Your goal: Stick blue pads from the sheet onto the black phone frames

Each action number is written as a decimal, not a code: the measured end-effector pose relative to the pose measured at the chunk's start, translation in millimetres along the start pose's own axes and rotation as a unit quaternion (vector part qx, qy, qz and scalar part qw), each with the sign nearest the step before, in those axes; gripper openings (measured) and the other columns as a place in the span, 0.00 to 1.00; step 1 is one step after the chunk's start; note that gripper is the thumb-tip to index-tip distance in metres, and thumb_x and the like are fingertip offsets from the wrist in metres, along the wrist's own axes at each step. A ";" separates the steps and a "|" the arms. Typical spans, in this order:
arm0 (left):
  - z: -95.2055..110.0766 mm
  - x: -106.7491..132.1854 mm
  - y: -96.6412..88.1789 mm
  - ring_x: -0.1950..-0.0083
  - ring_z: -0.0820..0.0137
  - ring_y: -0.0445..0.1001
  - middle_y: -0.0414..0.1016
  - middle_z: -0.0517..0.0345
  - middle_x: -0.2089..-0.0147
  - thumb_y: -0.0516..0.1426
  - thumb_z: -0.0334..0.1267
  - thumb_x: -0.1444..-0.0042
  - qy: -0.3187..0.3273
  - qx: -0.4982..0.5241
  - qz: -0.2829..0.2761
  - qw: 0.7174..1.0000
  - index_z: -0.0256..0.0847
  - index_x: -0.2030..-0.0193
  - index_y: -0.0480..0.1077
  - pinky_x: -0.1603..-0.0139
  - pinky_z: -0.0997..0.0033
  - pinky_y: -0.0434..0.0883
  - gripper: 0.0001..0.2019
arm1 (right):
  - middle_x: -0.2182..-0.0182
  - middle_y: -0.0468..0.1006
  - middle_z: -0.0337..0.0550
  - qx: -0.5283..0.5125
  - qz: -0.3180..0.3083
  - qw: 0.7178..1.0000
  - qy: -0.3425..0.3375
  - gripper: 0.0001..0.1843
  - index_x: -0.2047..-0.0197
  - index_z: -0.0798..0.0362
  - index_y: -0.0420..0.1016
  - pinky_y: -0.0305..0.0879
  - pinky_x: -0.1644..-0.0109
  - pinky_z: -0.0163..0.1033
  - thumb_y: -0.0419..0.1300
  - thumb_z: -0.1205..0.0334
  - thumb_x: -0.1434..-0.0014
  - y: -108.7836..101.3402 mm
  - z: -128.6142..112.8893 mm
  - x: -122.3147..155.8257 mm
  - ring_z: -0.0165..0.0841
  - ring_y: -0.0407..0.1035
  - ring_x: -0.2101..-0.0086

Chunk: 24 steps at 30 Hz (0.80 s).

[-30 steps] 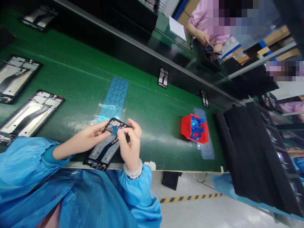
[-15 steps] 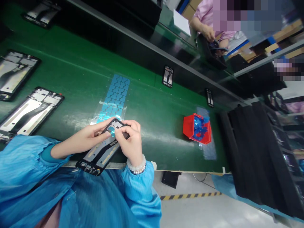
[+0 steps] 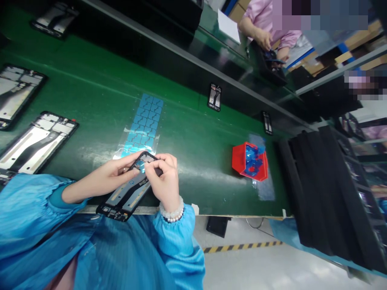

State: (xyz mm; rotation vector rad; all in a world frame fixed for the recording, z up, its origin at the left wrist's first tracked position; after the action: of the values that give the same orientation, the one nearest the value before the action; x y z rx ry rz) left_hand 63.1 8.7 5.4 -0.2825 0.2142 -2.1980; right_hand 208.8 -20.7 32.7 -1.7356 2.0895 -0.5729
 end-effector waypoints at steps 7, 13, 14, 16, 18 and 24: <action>4.4 0.8 0.0 0.63 0.68 0.74 0.75 0.55 0.59 0.50 0.45 0.40 -0.014 0.032 0.013 0.999 0.39 0.43 0.63 0.66 0.73 0.71 0.21 | 0.65 0.73 0.42 0.002 0.000 1.000 -0.022 0.09 0.77 0.50 0.72 0.62 0.48 0.45 0.59 0.64 0.46 0.0 -2.6 2.7 0.35 0.64 0.56; 7.5 1.7 -0.4 0.66 0.70 0.71 0.72 0.60 0.66 0.47 0.42 0.37 -0.012 -0.014 0.050 0.999 0.39 0.48 0.63 0.66 0.73 0.67 0.15 | 0.64 0.72 0.43 0.031 0.014 0.998 -0.062 0.09 0.76 0.50 0.71 0.61 0.49 0.44 0.59 0.64 0.45 0.6 -8.0 8.4 0.35 0.64 0.55; 8.5 2.0 -0.2 0.67 0.71 0.70 0.71 0.61 0.67 0.47 0.42 0.37 -0.010 -0.014 0.051 0.999 0.39 0.48 0.63 0.66 0.74 0.67 0.14 | 0.64 0.71 0.43 0.030 0.013 0.997 -0.064 0.08 0.76 0.51 0.71 0.61 0.49 0.44 0.59 0.64 0.44 0.7 -8.8 9.4 0.35 0.64 0.55; 10.4 2.6 0.1 0.70 0.72 0.69 0.70 0.63 0.70 0.47 0.41 0.37 -0.006 -0.009 0.053 0.999 0.39 0.48 0.62 0.68 0.75 0.66 0.14 | 0.63 0.70 0.43 0.018 0.009 0.998 -0.060 0.08 0.74 0.51 0.70 0.63 0.51 0.42 0.58 0.64 0.44 1.5 -9.5 11.1 0.34 0.65 0.56; 11.3 3.2 0.4 0.72 0.73 0.67 0.68 0.65 0.73 0.47 0.41 0.37 -0.003 -0.004 0.054 0.999 0.39 0.48 0.62 0.71 0.76 0.64 0.14 | 0.61 0.69 0.44 0.000 0.007 0.999 -0.051 0.07 0.73 0.52 0.69 0.64 0.57 0.38 0.57 0.64 0.43 3.0 -9.3 12.5 0.31 0.67 0.60; 9.6 4.4 1.1 0.76 0.74 0.65 0.68 0.66 0.75 0.48 0.42 0.38 -0.018 0.010 0.056 0.998 0.39 0.48 0.63 0.76 0.77 0.62 0.15 | 0.60 0.68 0.44 -0.013 0.016 0.998 -0.057 0.06 0.72 0.52 0.67 0.64 0.66 0.33 0.55 0.65 0.42 8.8 -8.6 15.2 0.26 0.66 0.68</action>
State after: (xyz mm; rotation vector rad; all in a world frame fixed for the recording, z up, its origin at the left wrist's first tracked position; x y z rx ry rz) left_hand 64.1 3.9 14.9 -0.2926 0.1833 -2.0817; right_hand 194.2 -33.6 35.2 -1.7048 2.0492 -0.4285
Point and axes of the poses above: each hand's wrist, its own x-axis away from the middle knuckle, its own y-axis out of the palm, z = x × y, the point moved 4 cm from there along -x, towards the middle knuckle
